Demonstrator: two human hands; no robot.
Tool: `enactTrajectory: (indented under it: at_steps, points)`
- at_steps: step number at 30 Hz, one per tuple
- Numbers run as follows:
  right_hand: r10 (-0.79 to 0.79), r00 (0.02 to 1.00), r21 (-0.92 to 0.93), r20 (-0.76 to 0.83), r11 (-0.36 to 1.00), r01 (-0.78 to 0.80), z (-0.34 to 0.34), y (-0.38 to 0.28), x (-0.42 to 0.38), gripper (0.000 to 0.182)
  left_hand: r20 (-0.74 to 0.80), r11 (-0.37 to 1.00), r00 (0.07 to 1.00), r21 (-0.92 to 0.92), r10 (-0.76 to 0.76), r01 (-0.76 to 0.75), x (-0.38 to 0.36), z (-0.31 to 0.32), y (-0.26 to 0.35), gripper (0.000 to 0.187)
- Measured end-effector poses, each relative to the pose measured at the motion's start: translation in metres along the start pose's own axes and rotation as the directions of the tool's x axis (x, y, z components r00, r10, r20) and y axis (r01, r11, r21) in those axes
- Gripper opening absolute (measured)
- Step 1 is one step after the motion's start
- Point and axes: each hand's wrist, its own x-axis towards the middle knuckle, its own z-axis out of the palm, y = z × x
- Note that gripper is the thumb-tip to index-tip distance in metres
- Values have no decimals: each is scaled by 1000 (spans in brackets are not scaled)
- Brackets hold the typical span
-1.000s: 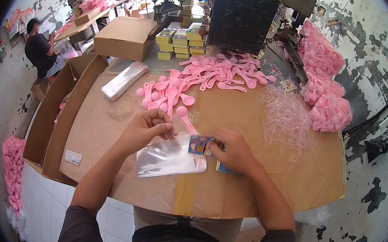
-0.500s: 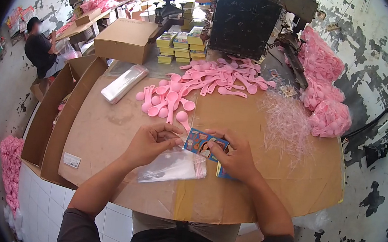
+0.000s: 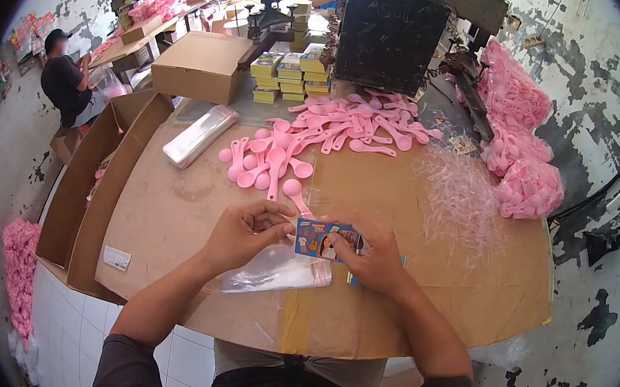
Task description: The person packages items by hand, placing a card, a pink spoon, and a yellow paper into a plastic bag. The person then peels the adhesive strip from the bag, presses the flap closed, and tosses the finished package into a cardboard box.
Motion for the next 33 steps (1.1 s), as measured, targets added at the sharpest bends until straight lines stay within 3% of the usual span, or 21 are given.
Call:
enactTrajectory:
  at_steps: [2,5,8,10,11,14,17,20,22,23,25,26,29,32,33]
  points:
    - [-72,996,-112,53,991,78,-2,-2,3,28,32,998,999,66,14,-16,-1,-1,-1,31]
    - [-73,995,14,73,997,72,4,-8,3,27,105,980,993,185,53,-72,-2,1,-3,36]
    - [219,968,289,125,925,-247,13,-8,-2,27,122,970,991,229,57,-84,-5,5,3,41]
    - [277,960,527,43,810,-257,17,5,2,28,89,936,996,350,1,-32,-6,5,11,44]
    - [312,950,632,6,735,-245,19,10,3,29,48,959,999,283,11,-24,-5,5,11,44]
    - [263,962,461,80,846,-269,15,16,-2,33,-35,989,999,143,29,-24,-3,6,9,44]
    - [88,985,135,147,985,-108,15,-8,3,37,-23,990,999,138,29,-25,-4,5,6,45]
    - [216,976,454,-36,873,-177,30,-10,8,39,32,996,999,88,32,-34,-5,5,5,49]
    - [235,970,491,-65,854,-174,26,-10,13,41,92,996,992,13,86,-87,-3,4,1,52]
    - [244,967,509,-78,843,-171,24,-9,15,41,92,999,995,16,39,-40,-4,3,2,53]
    - [255,965,522,-65,833,-185,26,-6,15,36,88,998,995,21,-57,55,-7,4,14,55]
    - [260,964,529,-57,827,-192,27,-5,16,34,75,1000,997,-4,-24,24,-7,4,12,55]
    - [46,996,100,77,994,-54,21,-16,17,27,46,999,998,-20,32,-31,-6,2,7,53]
    - [24,998,306,63,951,-42,28,-15,34,29,7,1000,1000,19,17,-17,-3,-9,12,46]
    - [53,998,248,44,967,-62,28,-5,46,31,-32,1000,999,-6,17,-18,0,-12,9,43]
